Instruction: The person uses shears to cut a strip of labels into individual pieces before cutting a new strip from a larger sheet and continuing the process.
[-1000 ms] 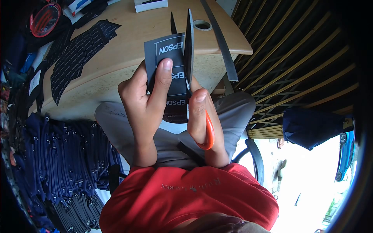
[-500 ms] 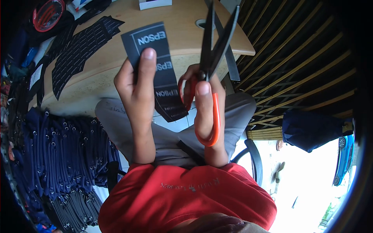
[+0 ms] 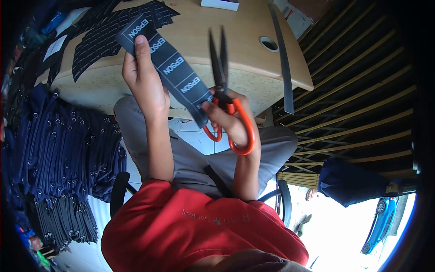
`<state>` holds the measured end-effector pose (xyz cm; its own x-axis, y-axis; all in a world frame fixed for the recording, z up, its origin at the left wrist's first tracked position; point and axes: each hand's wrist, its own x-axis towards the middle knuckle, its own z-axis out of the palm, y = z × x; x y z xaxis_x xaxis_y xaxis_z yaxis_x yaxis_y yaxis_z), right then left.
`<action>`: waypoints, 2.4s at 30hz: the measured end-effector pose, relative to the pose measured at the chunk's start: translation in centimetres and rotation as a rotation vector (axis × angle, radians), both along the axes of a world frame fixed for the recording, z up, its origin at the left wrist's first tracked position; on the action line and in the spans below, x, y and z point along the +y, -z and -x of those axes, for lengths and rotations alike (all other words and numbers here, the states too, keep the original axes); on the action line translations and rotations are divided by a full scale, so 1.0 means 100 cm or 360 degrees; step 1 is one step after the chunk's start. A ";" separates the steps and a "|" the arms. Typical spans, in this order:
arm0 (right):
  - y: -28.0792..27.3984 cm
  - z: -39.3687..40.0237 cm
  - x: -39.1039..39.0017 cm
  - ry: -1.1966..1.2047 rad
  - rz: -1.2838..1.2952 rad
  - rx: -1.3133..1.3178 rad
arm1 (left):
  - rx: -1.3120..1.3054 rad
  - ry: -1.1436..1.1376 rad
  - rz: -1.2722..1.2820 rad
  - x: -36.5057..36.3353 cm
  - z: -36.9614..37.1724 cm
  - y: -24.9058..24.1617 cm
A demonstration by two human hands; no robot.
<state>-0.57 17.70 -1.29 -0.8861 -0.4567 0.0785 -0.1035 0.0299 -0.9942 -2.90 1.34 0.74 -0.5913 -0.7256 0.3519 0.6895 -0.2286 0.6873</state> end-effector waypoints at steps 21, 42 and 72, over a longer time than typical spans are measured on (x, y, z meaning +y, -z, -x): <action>-0.018 0.007 0.040 0.0652 0.0220 0.0209 | -0.0204 0.1087 0.0164 0.055 0.015 0.032; -0.010 0.000 0.017 0.0701 0.0769 -0.0054 | -0.0085 0.1210 0.1055 0.023 0.003 0.027; 0.002 -0.013 -0.028 -0.0169 -0.0078 0.0326 | -0.0118 0.0371 0.0474 -0.006 -0.010 0.011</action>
